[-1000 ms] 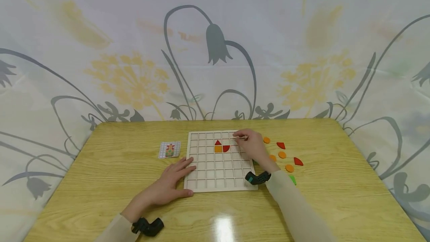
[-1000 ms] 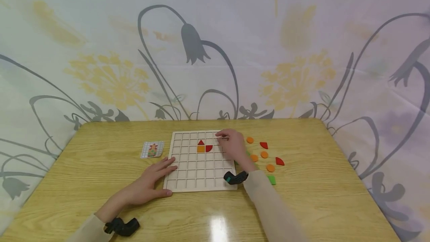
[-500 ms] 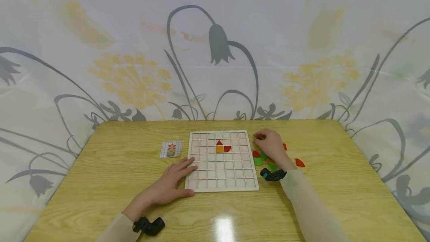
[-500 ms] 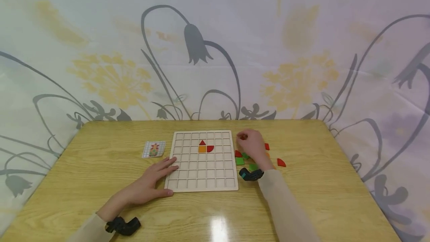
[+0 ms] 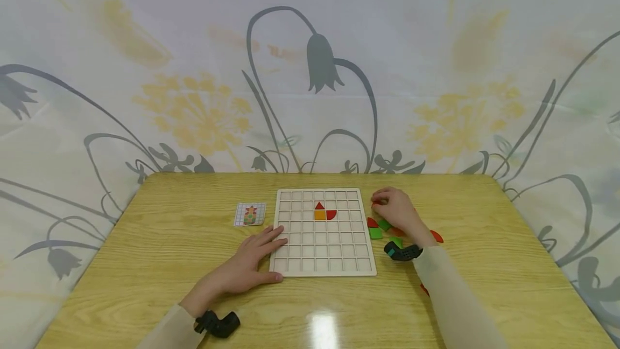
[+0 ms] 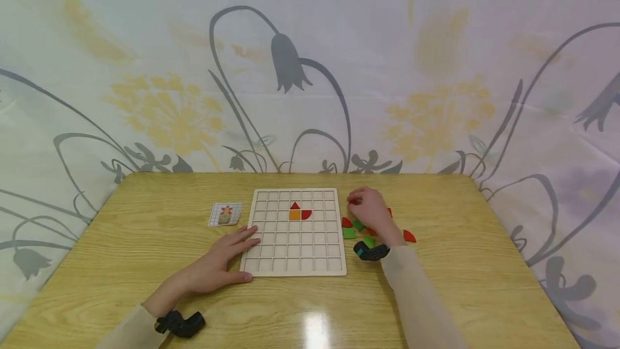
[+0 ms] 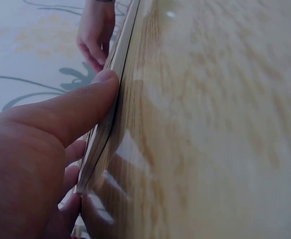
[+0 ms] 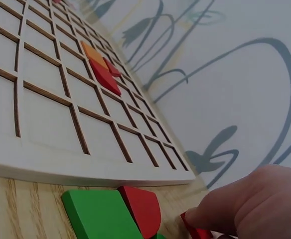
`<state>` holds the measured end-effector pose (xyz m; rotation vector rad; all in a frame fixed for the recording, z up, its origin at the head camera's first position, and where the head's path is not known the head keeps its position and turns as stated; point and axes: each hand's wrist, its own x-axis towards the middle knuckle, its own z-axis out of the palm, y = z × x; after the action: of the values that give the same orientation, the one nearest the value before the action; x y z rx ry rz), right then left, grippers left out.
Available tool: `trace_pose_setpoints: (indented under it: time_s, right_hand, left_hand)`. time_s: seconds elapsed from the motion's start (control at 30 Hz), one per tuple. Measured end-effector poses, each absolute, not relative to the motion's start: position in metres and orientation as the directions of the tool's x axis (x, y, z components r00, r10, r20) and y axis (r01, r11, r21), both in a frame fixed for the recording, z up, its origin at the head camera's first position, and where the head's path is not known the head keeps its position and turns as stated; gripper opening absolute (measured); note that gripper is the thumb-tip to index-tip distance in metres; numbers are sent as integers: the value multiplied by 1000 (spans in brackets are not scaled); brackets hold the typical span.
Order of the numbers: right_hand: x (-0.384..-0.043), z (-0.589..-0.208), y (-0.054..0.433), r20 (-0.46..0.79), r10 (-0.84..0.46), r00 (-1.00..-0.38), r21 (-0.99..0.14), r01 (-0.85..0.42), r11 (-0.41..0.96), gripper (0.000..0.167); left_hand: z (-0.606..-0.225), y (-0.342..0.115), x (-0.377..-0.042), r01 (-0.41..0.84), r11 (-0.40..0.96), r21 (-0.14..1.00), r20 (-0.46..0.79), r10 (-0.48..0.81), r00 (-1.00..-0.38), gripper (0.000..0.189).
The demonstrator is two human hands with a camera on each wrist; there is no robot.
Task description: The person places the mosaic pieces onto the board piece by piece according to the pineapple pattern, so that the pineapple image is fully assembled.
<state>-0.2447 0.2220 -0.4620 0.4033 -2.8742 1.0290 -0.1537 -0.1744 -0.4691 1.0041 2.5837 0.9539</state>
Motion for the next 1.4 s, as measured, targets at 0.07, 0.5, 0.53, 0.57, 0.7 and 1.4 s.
trace_pose_setpoints:
  time_s: [0.07, 0.5, 0.53, 0.57, 0.7, 1.4]
  right_hand:
    - [-245, -462, 224, 146, -242, -959, -611, -280, 740, 23]
    - [-248, -461, 225, 99, -216, -971, -607, -231, 760, 12]
    - [-248, -460, 225, 89, -213, -973, -606, -223, 763, 11]
    - [-249, -459, 225, 79, -210, -974, -609, -214, 764, 10]
    - [-249, -456, 224, 62, -204, -977, -615, -198, 763, 10]
    - [-235, -447, 192, 113, -286, -952, -761, -268, 591, 18]
  left_hand:
    - [-469, -174, -154, 528, 559, 639, 36, 664, -747, 74]
    - [-469, -174, -154, 526, 565, 636, 30, 663, -748, 75]
    - [-469, -174, -154, 526, 565, 636, 30, 662, -749, 75]
    - [-469, -174, -154, 527, 567, 633, 31, 662, -749, 75]
    - [-470, -174, -153, 536, 570, 623, 39, 661, -749, 74]
    - [-472, -175, -154, 538, 571, 620, 42, 660, -750, 75]
